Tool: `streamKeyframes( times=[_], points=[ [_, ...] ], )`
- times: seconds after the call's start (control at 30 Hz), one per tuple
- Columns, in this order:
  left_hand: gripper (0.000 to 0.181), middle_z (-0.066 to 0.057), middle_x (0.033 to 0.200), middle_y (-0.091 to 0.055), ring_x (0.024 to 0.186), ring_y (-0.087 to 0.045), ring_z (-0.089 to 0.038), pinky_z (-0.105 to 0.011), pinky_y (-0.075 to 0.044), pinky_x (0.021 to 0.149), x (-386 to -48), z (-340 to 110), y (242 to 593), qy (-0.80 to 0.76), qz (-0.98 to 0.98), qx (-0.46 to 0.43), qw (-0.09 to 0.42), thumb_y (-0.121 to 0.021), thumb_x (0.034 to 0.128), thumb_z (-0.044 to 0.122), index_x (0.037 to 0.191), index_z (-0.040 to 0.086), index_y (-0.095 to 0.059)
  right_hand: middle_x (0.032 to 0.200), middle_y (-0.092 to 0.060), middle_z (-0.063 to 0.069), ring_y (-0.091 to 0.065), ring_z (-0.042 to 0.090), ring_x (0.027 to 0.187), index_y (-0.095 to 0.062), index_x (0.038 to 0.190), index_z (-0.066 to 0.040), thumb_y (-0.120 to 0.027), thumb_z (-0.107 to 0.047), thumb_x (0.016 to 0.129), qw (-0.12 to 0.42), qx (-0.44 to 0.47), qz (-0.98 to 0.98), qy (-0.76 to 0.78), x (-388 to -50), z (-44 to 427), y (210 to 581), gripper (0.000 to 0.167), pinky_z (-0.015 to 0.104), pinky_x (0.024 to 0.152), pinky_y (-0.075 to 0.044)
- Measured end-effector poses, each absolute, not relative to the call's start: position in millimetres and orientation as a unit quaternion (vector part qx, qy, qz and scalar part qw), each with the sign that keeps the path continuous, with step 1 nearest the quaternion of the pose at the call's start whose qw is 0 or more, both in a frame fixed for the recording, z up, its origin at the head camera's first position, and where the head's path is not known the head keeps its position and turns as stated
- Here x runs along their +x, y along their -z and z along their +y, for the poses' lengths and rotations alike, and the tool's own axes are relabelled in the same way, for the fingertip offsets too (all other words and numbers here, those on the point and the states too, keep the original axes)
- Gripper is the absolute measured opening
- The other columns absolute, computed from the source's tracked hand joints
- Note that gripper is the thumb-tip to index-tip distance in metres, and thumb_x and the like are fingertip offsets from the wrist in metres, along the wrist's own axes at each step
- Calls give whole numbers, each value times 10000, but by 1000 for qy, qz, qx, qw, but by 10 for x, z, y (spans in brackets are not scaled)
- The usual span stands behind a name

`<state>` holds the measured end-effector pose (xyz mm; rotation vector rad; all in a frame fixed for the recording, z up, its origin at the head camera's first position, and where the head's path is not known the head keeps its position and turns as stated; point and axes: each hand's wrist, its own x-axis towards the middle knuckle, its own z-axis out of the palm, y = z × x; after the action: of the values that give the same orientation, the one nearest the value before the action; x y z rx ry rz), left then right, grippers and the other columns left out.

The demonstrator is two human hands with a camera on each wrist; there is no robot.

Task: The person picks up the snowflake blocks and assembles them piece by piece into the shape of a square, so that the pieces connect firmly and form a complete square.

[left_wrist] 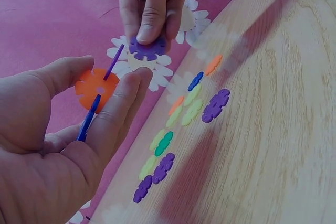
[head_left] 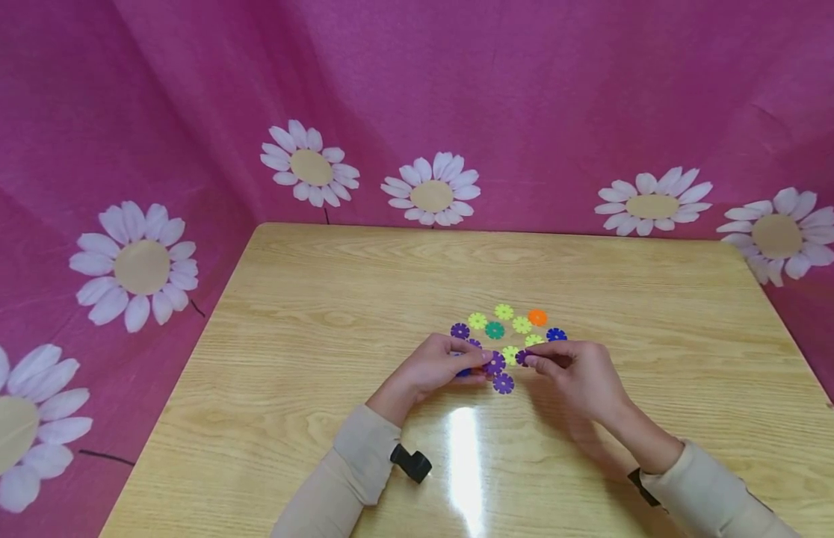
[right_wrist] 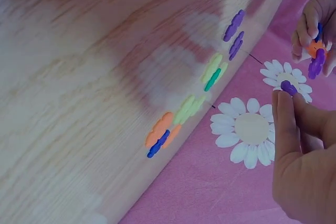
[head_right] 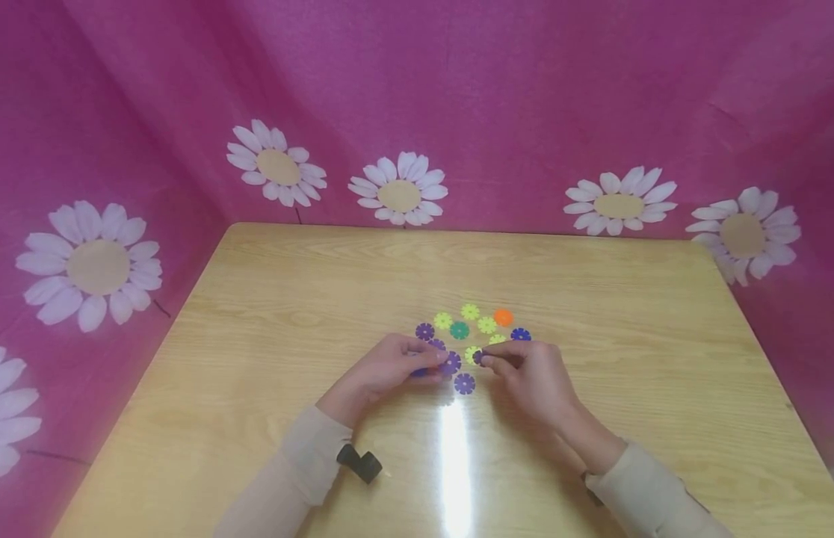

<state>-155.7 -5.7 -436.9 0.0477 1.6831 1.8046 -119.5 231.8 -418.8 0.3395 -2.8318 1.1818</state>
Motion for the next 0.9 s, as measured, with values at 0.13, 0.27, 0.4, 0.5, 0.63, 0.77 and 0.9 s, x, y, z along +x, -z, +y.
streamKeyframes(
  times=[0.13, 0.27, 0.4, 0.5, 0.63, 0.77, 0.9],
  points=[
    [264, -117, 1059, -720, 949, -736, -243, -354, -615, 903, -1560, -63, 4365, -691, 643, 17, 330, -686, 957, 183, 1107, -33, -709, 887, -777, 69, -715, 85, 771, -790, 966, -55, -753, -82, 885, 36, 117, -908, -400, -1189, 2312, 4178, 92, 160, 627, -592],
    [263, -108, 1038, -722, 941, -738, -226, -348, -619, 890, -1563, -62, 4364, -690, 644, 17, 329, -694, 953, 191, 1092, -32, -713, 885, -777, 64, -715, 55, 769, -789, 954, -66, -753, -76, 883, 51, 129, -898, -418, -1180, 2293, 4184, 80, 164, 632, -601],
    [271, -100, 1027, -717, 947, -739, -227, -348, -618, 892, -1562, -65, 4353, -685, 650, 16, 329, -693, 953, 208, 1090, -25, -714, 885, -778, 69, -712, 29, 781, -787, 944, -63, -753, -40, 873, 61, 140, -887, -435, -1174, 2267, 4192, 82, 161, 654, -607],
    [279, -113, 1036, -713, 945, -740, -233, -341, -619, 886, -1566, -61, 4350, -683, 651, 18, 330, -686, 959, 207, 1100, -32, -709, 888, -778, 71, -707, 17, 782, -786, 950, -65, -750, -42, 876, 54, 139, -884, -444, -1168, 2257, 4199, 85, 160, 662, -608],
    [290, -152, 1067, -710, 936, -740, -239, -334, -619, 885, -1567, -48, 4350, -687, 646, 23, 332, -683, 961, 194, 1111, -53, -702, 896, -779, 67, -712, 22, 782, -789, 960, -73, -751, -60, 881, 48, 139, -881, -449, -1162, 2249, 4209, 88, 164, 670, -610],
    [292, -140, 1040, -704, 905, -740, -210, -372, -606, 921, -1563, -36, 4351, -687, 644, 31, 334, -680, 962, 190, 1104, -65, -704, 901, -781, 61, -715, 18, 792, -790, 963, -80, -754, -64, 879, 47, 143, -880, -451, -1159, 2246, 4218, 93, 161, 679, -609],
    [283, -98, 1002, -690, 894, -736, -191, -400, -593, 945, -1568, -33, 4349, -687, 643, 35, 337, -673, 967, 185, 1095, -66, -705, 899, -781, 60, -715, 19, 797, -791, 959, -82, -758, -49, 870, 48, 147, -878, -454, -1157, 2242, 4223, 100, 161, 684, -610]
  ],
)
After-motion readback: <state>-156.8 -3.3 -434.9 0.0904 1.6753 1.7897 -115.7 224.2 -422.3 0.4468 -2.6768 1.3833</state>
